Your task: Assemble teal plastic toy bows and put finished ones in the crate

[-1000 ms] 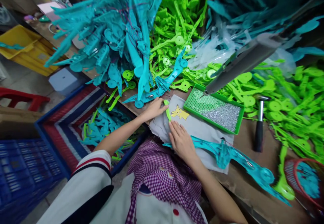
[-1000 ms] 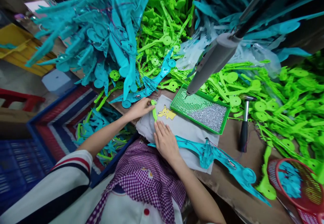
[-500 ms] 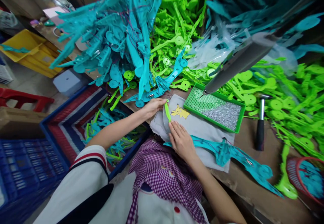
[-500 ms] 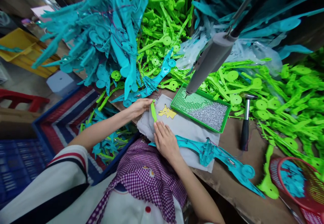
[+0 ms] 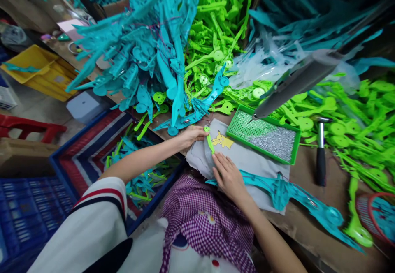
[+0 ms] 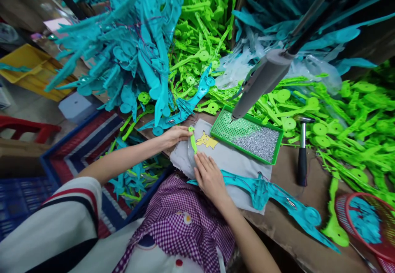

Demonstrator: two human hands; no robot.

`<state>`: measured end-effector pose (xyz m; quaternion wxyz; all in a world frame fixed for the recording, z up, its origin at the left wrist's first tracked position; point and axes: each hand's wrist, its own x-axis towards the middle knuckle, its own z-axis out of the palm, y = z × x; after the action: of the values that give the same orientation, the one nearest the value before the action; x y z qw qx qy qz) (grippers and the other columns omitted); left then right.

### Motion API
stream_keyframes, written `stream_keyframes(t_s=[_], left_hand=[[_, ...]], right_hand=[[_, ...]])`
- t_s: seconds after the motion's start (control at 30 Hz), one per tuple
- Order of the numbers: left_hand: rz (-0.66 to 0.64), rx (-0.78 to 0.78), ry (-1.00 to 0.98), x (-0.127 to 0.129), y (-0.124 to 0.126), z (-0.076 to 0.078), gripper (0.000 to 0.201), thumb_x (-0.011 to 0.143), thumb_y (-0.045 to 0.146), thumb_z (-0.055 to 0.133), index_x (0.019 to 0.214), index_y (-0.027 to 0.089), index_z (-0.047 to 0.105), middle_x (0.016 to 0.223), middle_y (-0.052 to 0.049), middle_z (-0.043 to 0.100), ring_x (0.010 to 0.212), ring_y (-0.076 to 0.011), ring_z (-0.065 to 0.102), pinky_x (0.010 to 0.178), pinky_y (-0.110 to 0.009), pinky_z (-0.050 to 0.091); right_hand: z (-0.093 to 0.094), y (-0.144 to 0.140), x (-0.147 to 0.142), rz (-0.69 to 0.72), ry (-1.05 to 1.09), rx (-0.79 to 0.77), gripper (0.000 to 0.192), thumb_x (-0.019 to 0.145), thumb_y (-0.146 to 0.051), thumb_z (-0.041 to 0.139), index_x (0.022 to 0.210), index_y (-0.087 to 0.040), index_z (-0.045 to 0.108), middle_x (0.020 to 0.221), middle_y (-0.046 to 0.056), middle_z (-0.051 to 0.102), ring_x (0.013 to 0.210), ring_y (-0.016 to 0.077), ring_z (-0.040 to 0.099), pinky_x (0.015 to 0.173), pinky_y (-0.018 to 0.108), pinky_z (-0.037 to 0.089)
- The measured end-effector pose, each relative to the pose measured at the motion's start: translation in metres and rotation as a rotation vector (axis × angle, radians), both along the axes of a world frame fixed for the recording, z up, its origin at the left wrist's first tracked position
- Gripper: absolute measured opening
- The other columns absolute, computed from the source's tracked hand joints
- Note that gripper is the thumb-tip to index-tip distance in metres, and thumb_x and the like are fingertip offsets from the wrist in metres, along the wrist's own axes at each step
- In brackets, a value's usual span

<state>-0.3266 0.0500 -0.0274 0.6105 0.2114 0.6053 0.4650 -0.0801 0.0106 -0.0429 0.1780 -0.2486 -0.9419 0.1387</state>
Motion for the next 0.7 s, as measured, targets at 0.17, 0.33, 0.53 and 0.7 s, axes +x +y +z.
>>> stream_keyframes(t_s=[0.17,0.33,0.53,0.7], left_hand=[[-0.162,0.098,0.420,0.001,0.000,0.004,0.021,0.075,0.020,0.078,0.094,0.013,0.074,0.100,-0.011,0.074,0.094,-0.0237,0.071,0.092,-0.043,0.058],[-0.170,0.582,1.118,0.022,-0.044,-0.001,0.044,0.088,0.029,0.069,0.132,0.022,0.062,0.135,-0.011,0.061,0.130,-0.0269,0.056,0.114,-0.049,0.044],[-0.210,0.661,1.243,0.050,-0.072,-0.020,0.040,0.097,0.033,0.057,0.134,0.018,0.060,0.136,-0.013,0.063,0.129,-0.0266,0.058,0.110,-0.048,0.049],[-0.185,0.644,1.286,0.051,-0.068,-0.022,0.040,0.095,0.035,0.057,0.132,0.021,0.062,0.135,-0.012,0.065,0.130,-0.0281,0.058,0.109,-0.050,0.050]], right_hand=[[0.002,-0.001,0.000,-0.049,-0.006,0.009,0.050,0.102,-0.026,0.041,0.152,-0.016,0.044,0.147,0.013,0.055,0.138,0.0247,0.052,0.111,0.046,0.049],[0.001,-0.001,-0.002,-0.043,-0.034,0.006,0.050,0.102,-0.026,0.041,0.151,-0.016,0.045,0.146,0.013,0.056,0.137,0.0249,0.054,0.111,0.047,0.049],[0.014,0.010,0.012,0.027,-0.006,-0.129,0.053,0.103,-0.033,0.043,0.154,-0.022,0.039,0.150,0.012,0.052,0.141,0.0261,0.049,0.112,0.053,0.047],[0.086,0.084,0.016,-0.340,0.558,-0.235,0.057,0.100,-0.043,0.048,0.155,-0.032,0.035,0.158,0.008,0.043,0.145,0.0282,0.043,0.113,0.058,0.045]])
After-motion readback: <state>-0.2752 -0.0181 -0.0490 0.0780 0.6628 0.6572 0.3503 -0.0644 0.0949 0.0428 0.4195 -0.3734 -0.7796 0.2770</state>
